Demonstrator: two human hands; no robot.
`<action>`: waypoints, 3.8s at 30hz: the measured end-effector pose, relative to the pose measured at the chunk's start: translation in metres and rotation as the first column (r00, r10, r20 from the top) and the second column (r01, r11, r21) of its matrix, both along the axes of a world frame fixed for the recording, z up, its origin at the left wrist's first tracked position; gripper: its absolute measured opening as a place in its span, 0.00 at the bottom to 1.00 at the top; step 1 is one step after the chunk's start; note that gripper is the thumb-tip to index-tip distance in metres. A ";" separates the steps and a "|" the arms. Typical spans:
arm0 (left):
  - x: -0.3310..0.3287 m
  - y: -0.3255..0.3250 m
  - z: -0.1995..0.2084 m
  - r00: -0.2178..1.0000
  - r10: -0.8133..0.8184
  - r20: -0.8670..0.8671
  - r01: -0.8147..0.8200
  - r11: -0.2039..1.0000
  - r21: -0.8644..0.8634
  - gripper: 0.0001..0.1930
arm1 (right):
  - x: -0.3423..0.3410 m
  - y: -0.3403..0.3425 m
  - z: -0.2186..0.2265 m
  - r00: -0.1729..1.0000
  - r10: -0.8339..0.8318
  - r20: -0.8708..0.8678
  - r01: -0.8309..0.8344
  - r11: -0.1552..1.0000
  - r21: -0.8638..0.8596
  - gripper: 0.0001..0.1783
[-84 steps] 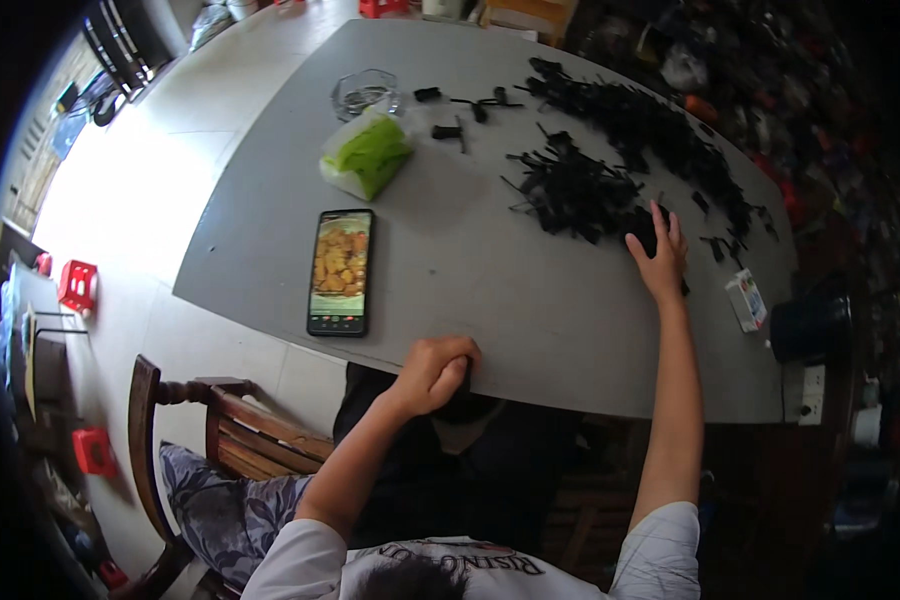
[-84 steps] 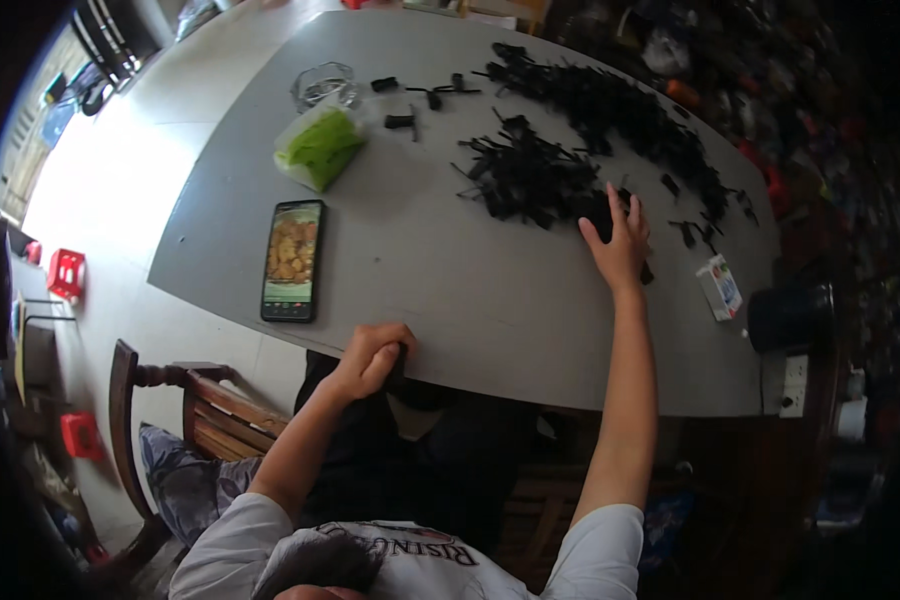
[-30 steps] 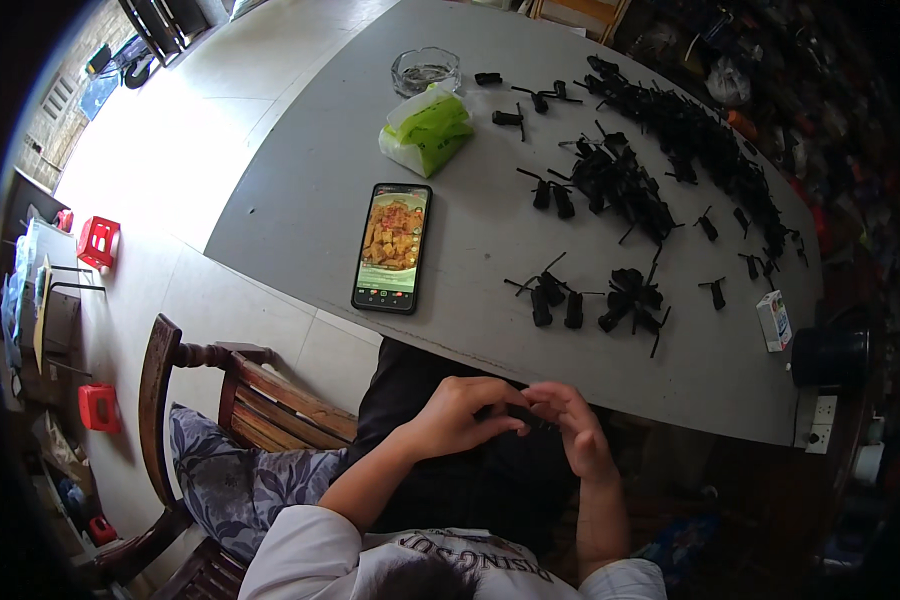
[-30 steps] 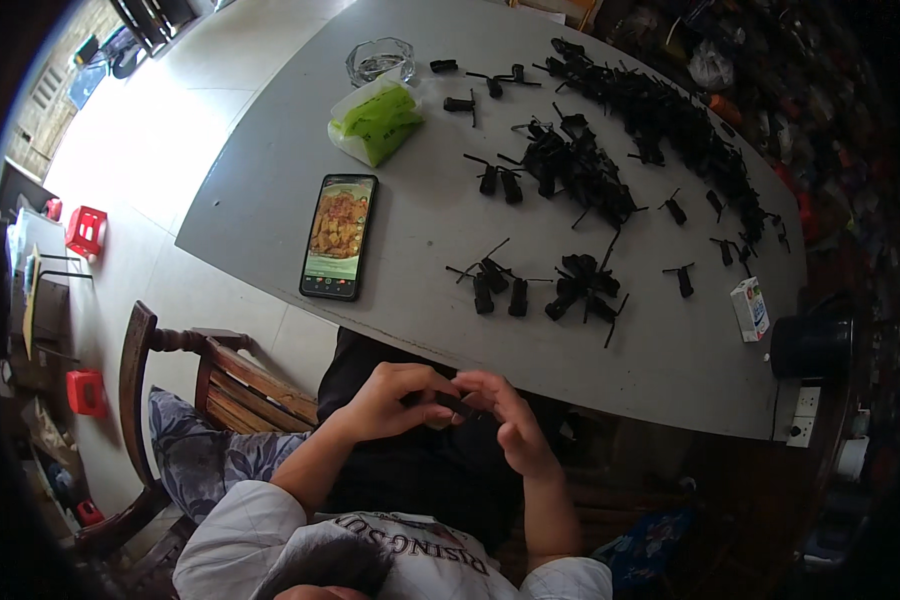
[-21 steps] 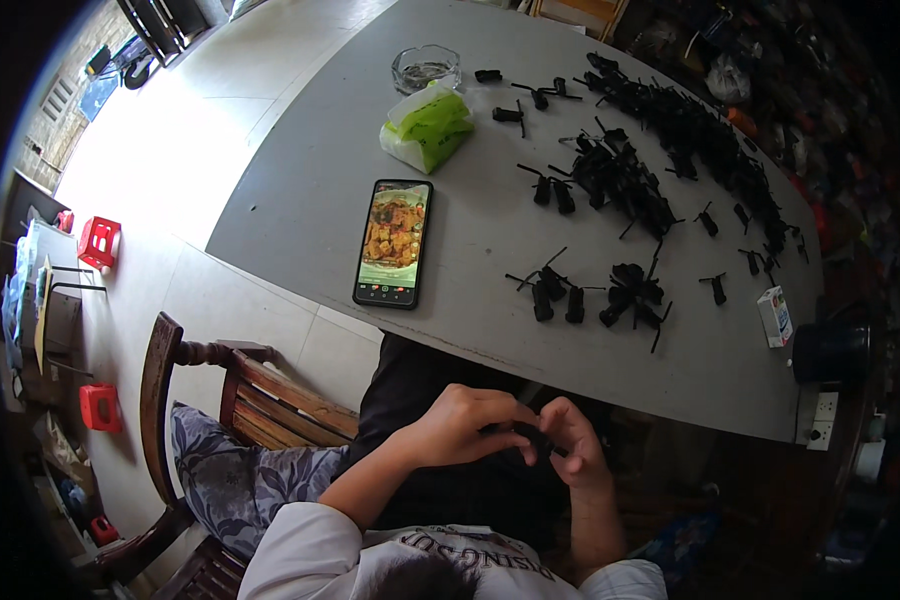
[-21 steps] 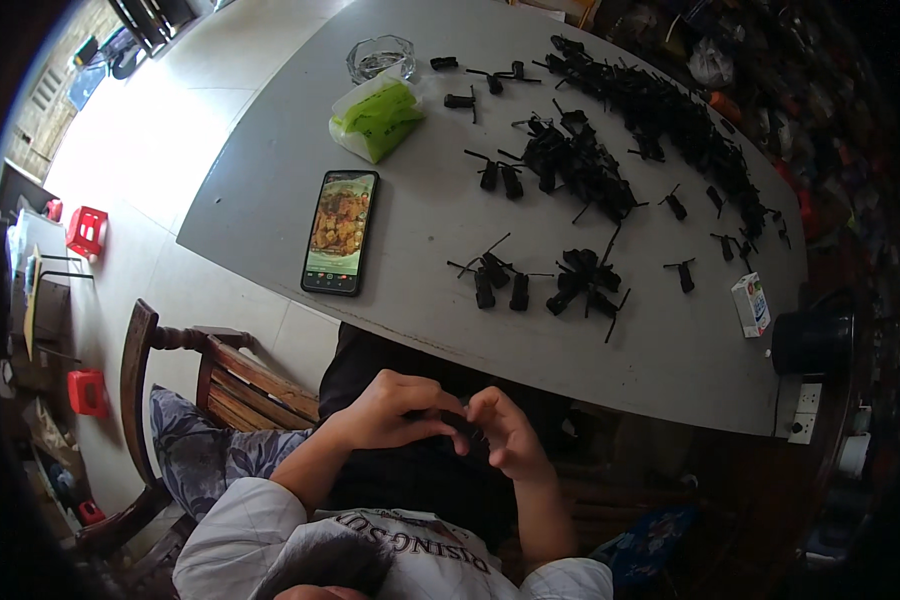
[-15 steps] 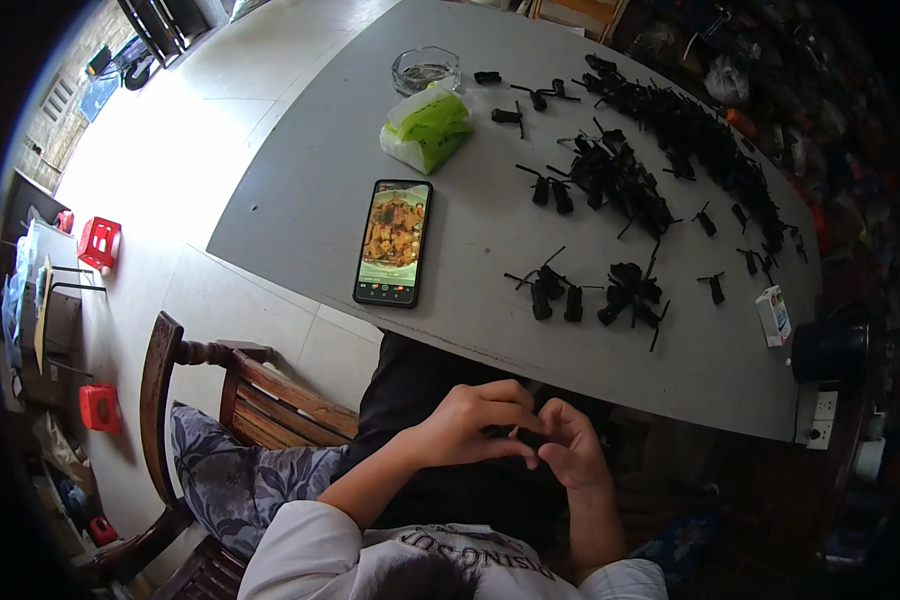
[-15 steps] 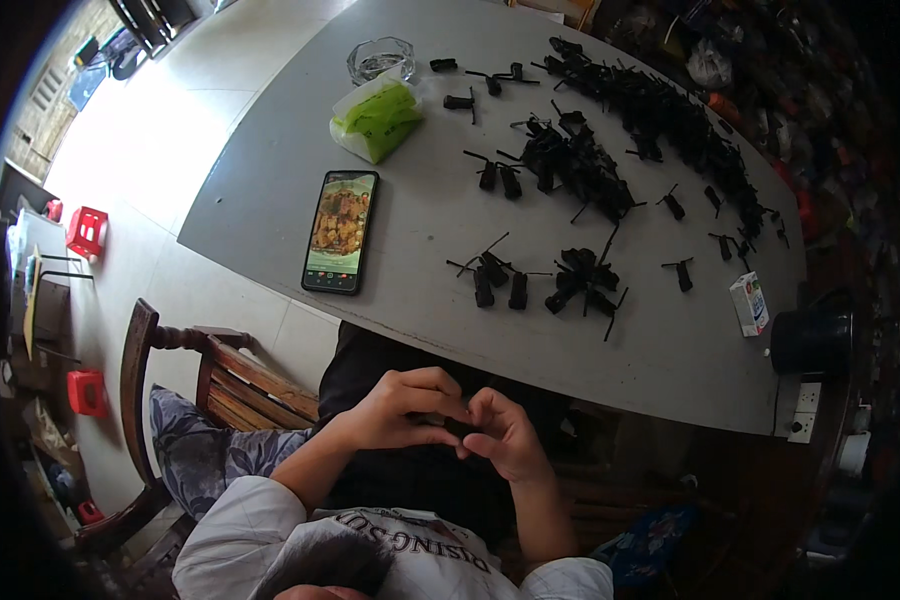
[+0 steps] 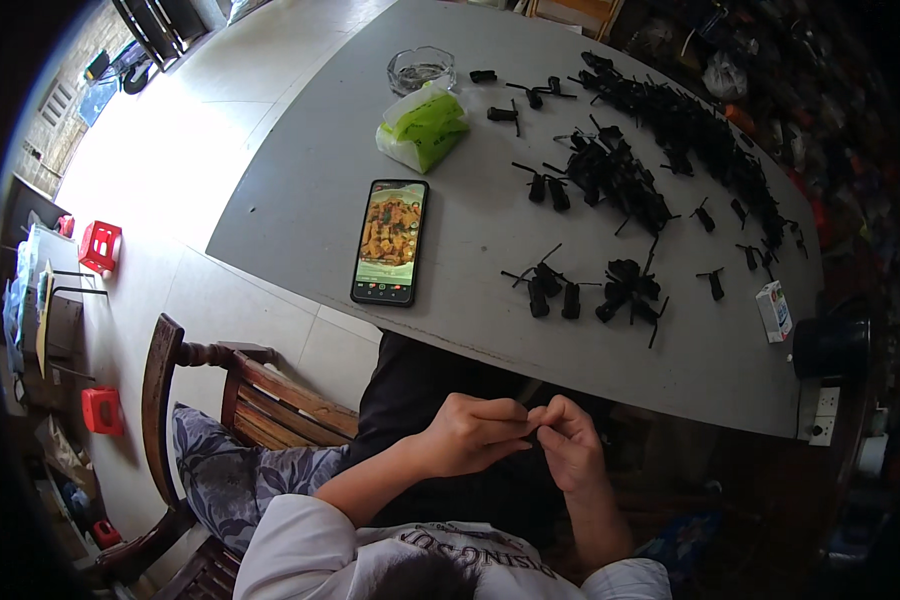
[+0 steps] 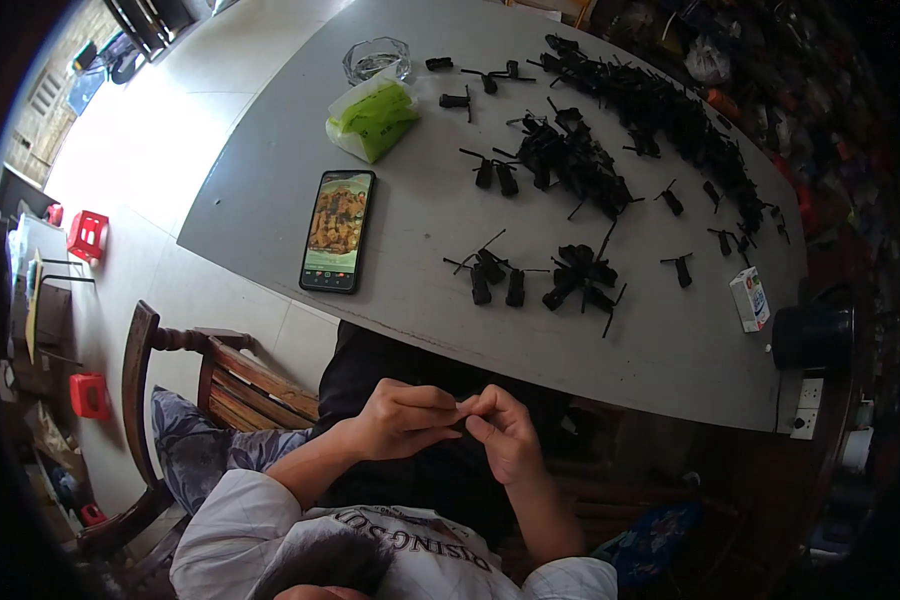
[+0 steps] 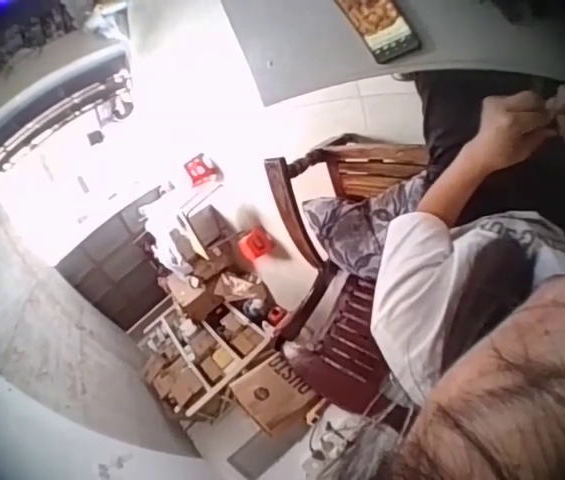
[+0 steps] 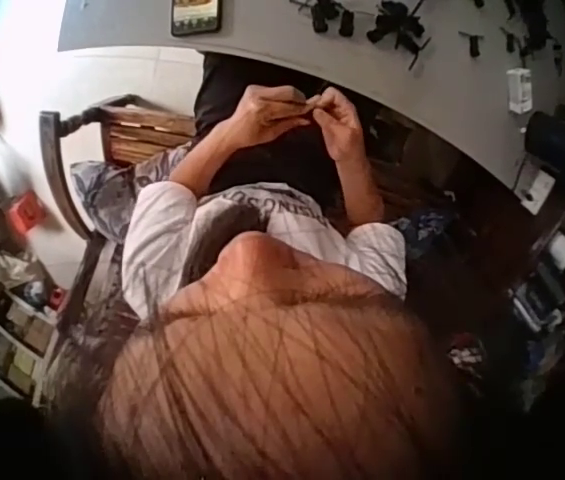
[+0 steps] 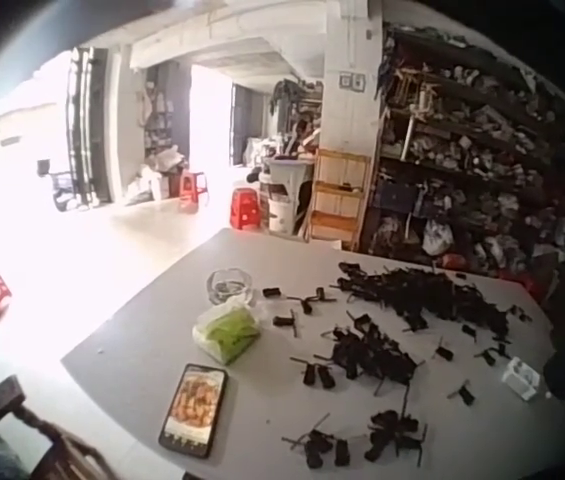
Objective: Assembling small black plastic connectors at a table.
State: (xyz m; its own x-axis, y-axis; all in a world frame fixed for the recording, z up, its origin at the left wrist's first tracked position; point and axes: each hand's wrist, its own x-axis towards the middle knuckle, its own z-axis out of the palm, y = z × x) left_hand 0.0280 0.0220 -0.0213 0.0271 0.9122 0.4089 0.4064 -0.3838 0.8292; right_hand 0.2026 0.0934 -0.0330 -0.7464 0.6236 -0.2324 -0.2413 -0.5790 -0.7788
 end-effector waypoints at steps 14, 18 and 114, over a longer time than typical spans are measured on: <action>0.002 0.001 0.003 0.989 -0.031 0.145 0.027 0.999 0.033 0.14 | -0.006 -0.016 0.005 0.980 -0.047 -0.193 -0.015 0.952 -0.306 0.18; -0.008 -0.002 0.007 0.996 -0.086 0.039 0.085 0.996 0.026 0.12 | 0.007 -0.012 0.005 0.986 0.158 0.048 -0.159 0.987 0.029 0.21; -0.014 -0.009 0.014 0.983 -0.160 0.094 0.146 0.980 0.135 0.13 | 0.006 -0.026 0.009 0.989 0.149 0.001 -0.149 0.989 0.015 0.18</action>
